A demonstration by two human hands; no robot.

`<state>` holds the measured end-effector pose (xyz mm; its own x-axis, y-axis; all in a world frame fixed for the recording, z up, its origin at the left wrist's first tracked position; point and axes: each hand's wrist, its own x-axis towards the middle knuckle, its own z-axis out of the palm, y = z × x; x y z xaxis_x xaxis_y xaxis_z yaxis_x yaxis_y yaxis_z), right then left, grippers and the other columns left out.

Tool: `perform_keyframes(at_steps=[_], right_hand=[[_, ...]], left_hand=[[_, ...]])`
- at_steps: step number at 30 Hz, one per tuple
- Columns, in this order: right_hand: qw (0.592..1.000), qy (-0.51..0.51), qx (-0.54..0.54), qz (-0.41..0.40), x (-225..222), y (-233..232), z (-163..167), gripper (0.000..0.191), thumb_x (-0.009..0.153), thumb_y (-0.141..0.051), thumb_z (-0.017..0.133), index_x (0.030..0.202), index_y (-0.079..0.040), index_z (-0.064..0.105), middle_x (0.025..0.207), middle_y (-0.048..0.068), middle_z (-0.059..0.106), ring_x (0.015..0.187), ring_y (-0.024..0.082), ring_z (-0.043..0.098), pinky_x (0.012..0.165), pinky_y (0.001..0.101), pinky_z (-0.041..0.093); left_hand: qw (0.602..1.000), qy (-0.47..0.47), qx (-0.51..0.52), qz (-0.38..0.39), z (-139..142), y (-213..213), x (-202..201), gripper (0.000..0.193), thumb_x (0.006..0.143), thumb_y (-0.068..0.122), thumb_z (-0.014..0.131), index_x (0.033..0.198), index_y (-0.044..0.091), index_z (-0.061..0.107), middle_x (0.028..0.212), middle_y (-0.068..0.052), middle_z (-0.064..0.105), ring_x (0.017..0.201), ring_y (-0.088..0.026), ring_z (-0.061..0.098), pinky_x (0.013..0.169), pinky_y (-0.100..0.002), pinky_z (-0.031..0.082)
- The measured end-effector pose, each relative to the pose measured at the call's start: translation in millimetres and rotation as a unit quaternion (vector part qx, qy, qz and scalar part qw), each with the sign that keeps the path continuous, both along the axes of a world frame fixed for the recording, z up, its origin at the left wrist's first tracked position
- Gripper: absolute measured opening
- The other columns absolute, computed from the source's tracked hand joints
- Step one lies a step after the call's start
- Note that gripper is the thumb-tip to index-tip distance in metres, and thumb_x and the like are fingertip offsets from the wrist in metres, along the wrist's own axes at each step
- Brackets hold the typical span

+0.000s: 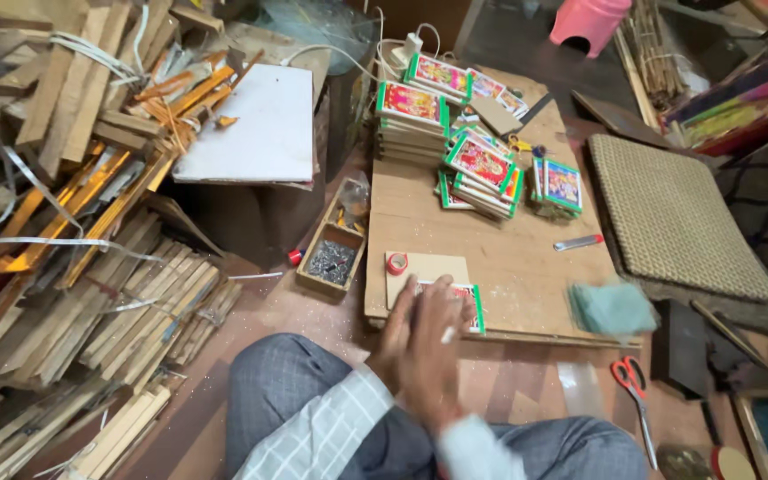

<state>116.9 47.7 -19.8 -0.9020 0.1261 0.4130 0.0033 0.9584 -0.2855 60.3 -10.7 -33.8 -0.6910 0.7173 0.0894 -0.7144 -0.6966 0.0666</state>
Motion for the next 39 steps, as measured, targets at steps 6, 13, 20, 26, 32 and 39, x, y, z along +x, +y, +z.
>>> perform_keyframes(at_steps=[6,13,20,26,32,39], right_hand=[[0.997,0.071,-0.041,-0.005,-89.9,47.0,19.3,0.086,0.097,-0.026,0.062,0.158,0.016,0.017,0.167,0.036,0.014,0.155,0.051,0.011,0.126,0.0548,0.010],[0.984,-0.042,-0.056,0.167,59.9,-44.1,6.9,0.123,0.069,-0.048,0.078,0.152,0.018,0.015,0.158,0.041,0.015,0.149,0.056,0.011,0.119,0.0600,0.009],[0.999,-0.016,0.028,0.004,-76.4,28.1,30.8,0.086,0.096,-0.037,0.058,0.160,0.004,0.020,0.170,0.025,0.015,0.158,0.039,0.017,0.125,0.0539,0.013],[0.971,0.000,0.231,-0.054,-51.1,-18.4,28.7,0.085,0.106,-0.046,0.058,0.167,0.000,0.021,0.175,0.020,0.017,0.160,0.035,0.018,0.131,0.0441,0.012],[0.978,-0.061,-0.082,0.180,59.3,-44.7,33.0,0.124,0.069,-0.050,0.080,0.150,0.018,0.016,0.159,0.040,0.015,0.150,0.054,0.009,0.120,0.0595,0.009],[0.996,0.043,-0.077,0.032,-88.5,23.8,50.0,0.088,0.094,-0.032,0.066,0.157,0.009,0.020,0.167,0.030,0.013,0.155,0.044,0.012,0.124,0.0537,0.013]], left_hand=[[0.999,-0.032,-0.032,0.017,4.2,-0.1,1.3,0.060,0.107,0.047,0.049,0.148,0.003,0.048,0.147,-0.015,0.058,0.131,-0.030,0.059,0.112,-0.043,0.048],[0.995,-0.070,-0.060,0.041,-14.2,-7.4,-29.2,0.067,0.100,0.055,0.050,0.143,0.005,0.046,0.138,-0.030,0.054,0.124,-0.038,0.057,0.104,-0.046,0.051],[0.998,0.022,-0.008,0.055,-2.0,4.3,0.8,0.067,0.102,0.052,0.047,0.158,0.016,0.036,0.161,-0.005,0.042,0.145,-0.024,0.044,0.124,-0.044,0.030],[0.978,0.027,-0.051,0.202,-6.5,-6.2,-0.6,0.061,0.104,0.048,0.046,0.154,0.014,0.040,0.155,-0.019,0.044,0.137,-0.037,0.047,0.117,-0.054,0.039],[0.999,-0.019,0.004,0.045,-10.3,-5.2,-23.5,0.067,0.106,0.057,0.044,0.150,0.007,0.043,0.146,-0.032,0.047,0.133,-0.041,0.052,0.115,-0.052,0.043],[0.997,-0.020,-0.053,0.049,1.4,-4.4,4.2,0.060,0.101,0.051,0.045,0.152,0.019,0.047,0.153,-0.006,0.052,0.139,-0.027,0.049,0.116,-0.048,0.039]])
